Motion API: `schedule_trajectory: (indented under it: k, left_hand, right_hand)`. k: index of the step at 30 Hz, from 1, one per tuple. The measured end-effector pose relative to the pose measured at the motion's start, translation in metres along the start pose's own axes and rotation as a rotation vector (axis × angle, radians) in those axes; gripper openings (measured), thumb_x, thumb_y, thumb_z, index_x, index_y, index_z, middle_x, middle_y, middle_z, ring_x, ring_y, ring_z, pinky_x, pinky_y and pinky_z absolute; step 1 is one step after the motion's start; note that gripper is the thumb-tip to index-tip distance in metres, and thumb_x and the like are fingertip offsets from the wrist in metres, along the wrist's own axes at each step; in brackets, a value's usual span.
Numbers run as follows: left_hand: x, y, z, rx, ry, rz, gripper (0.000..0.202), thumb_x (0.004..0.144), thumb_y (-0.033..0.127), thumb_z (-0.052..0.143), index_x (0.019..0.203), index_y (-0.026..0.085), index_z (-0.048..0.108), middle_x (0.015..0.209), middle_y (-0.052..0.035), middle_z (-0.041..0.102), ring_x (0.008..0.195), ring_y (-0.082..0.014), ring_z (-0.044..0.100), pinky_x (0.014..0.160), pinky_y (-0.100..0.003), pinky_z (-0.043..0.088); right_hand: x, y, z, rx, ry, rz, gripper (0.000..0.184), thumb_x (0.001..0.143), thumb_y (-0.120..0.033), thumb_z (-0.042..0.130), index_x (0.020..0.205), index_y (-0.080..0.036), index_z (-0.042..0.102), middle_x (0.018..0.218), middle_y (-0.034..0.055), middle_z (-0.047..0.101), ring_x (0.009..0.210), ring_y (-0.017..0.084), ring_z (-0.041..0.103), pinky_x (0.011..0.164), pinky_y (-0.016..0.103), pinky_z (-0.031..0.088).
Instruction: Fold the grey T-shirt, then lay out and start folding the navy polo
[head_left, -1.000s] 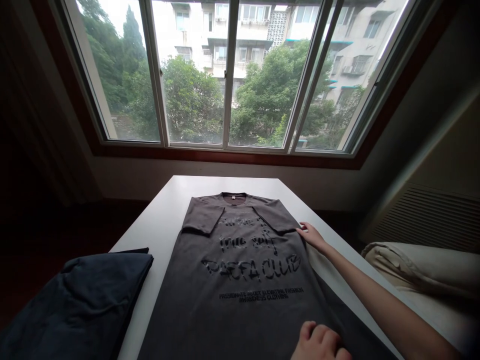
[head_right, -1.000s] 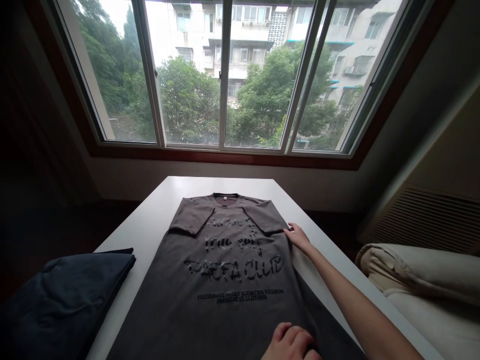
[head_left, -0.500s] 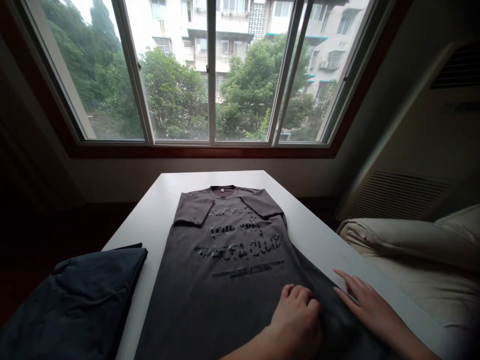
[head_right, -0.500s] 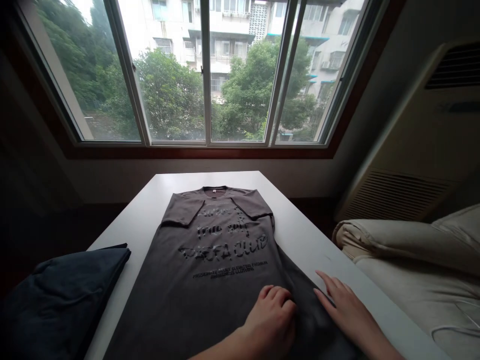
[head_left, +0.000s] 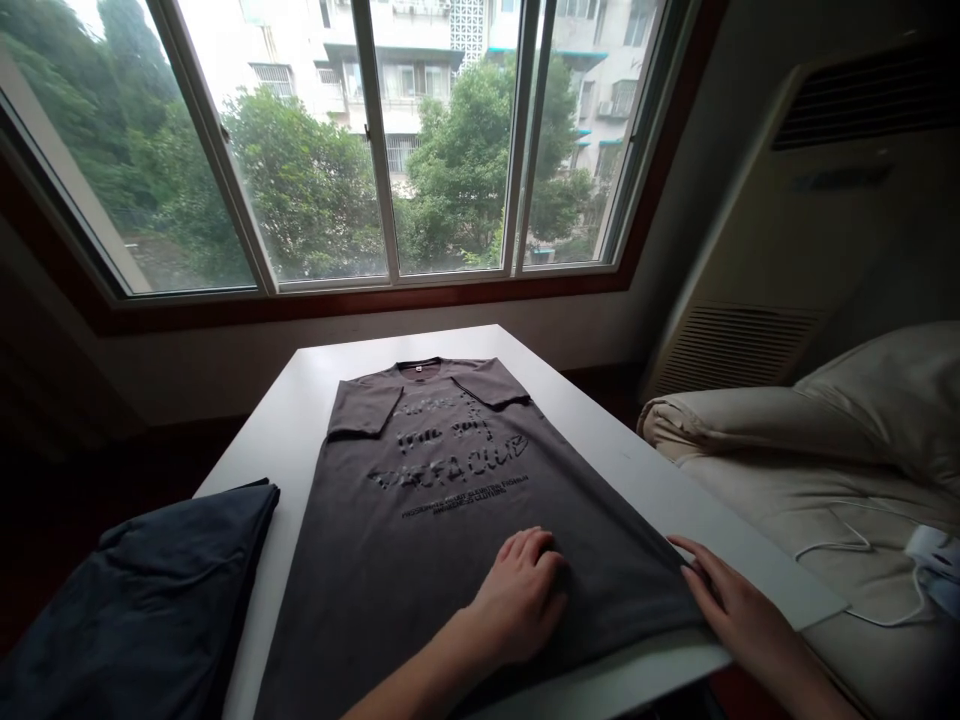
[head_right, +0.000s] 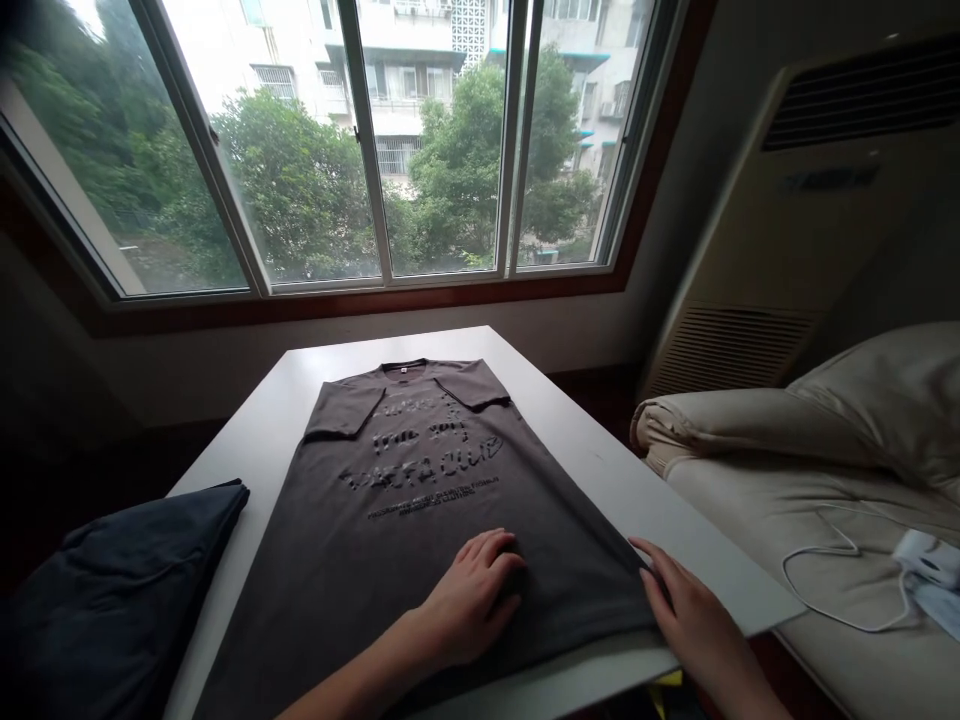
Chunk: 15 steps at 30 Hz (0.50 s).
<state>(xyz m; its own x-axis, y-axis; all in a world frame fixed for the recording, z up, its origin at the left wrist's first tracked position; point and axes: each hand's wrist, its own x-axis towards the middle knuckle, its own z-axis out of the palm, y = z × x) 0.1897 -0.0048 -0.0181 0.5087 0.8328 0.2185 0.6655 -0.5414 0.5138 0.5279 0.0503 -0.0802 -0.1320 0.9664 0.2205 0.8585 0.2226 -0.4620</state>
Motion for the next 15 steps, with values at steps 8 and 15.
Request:
schedule_trajectory:
  k: [8,15]
  left_hand:
    - [-0.100,-0.014,-0.025,0.234,-0.075,-0.069,0.048,0.091,0.033,0.055,0.138,0.025,0.045,0.153,-0.0083,0.036,0.141,-0.0236,0.033,0.115,-0.041,0.032]
    - [-0.214,-0.060,-0.047,0.456,0.077,-0.083,0.048,0.084,0.054,0.064,0.127,0.034,0.056,0.129,-0.0021,0.063,0.113,-0.0196,0.061,0.092,-0.024,0.052]
  right_hand:
    - [-0.006,0.007,0.000,0.013,-0.031,-0.021,0.044,0.094,-0.043,0.037,0.133,-0.026,0.047,0.131,0.0075,0.061,0.116,0.025,0.061,0.089,0.035,0.052]
    - [-0.005,-0.006,-0.010,0.009,-0.036,0.030,0.048,0.092,-0.050,0.039,0.129,-0.023,0.053,0.107,0.0101,0.070,0.096,0.025,0.068,0.073,0.031,0.053]
